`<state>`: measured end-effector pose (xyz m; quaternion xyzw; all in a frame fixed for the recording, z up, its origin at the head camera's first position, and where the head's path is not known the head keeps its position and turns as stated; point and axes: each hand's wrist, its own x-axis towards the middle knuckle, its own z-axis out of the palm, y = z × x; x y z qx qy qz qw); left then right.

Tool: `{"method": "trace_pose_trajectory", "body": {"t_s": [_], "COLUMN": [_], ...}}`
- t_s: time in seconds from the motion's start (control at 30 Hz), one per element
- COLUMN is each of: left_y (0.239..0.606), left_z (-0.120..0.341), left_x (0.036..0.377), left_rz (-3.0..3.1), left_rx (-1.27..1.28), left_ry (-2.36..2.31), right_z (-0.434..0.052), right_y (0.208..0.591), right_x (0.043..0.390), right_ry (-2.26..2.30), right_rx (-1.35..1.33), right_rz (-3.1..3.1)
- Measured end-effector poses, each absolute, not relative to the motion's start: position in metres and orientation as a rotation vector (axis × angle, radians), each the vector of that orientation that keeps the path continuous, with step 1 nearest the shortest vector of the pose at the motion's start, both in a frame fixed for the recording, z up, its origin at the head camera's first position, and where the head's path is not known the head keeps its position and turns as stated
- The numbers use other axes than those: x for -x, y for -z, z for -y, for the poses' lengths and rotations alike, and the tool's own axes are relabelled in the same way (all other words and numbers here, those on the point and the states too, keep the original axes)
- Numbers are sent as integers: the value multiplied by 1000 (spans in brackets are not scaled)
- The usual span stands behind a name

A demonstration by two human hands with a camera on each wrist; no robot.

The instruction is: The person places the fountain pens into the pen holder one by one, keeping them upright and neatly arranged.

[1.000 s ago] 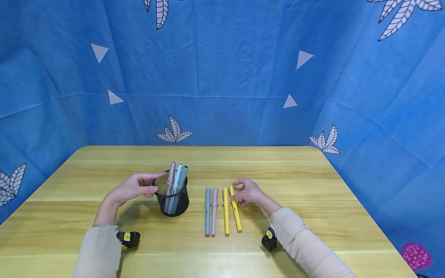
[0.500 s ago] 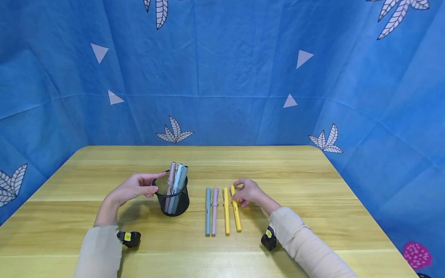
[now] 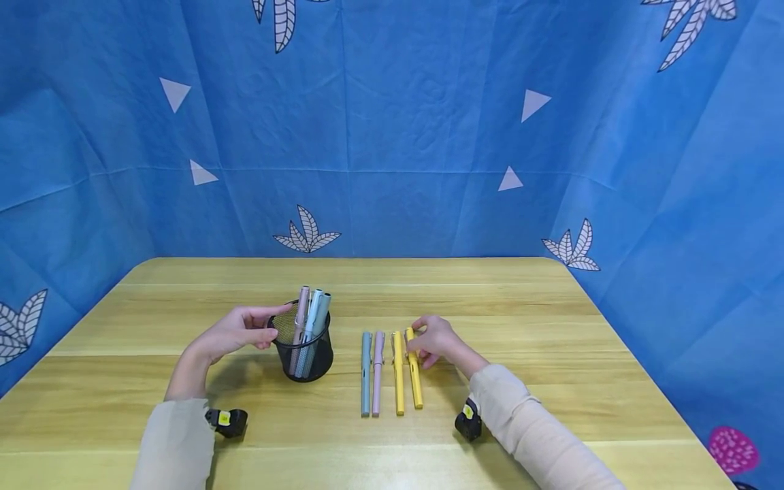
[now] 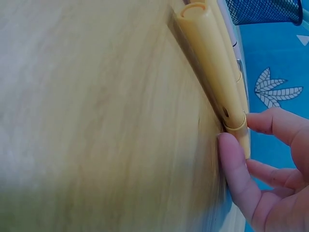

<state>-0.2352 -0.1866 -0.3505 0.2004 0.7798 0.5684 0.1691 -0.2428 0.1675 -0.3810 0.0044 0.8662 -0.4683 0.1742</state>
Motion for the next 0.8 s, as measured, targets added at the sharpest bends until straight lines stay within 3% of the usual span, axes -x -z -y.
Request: {"method": "trace_pose_trajectory", "body": {"t_s": [0.8], "left_y": [350], "left_z": [186], "left_x": [235], "left_rz": [-2236], "left_rx": [-554], "left_ry": [-1596], "right_z": [-166], "right_y": [378], "right_x": [245], "right_ry": [1327], "right_rx": [-50], "right_rz": [-2407]}}
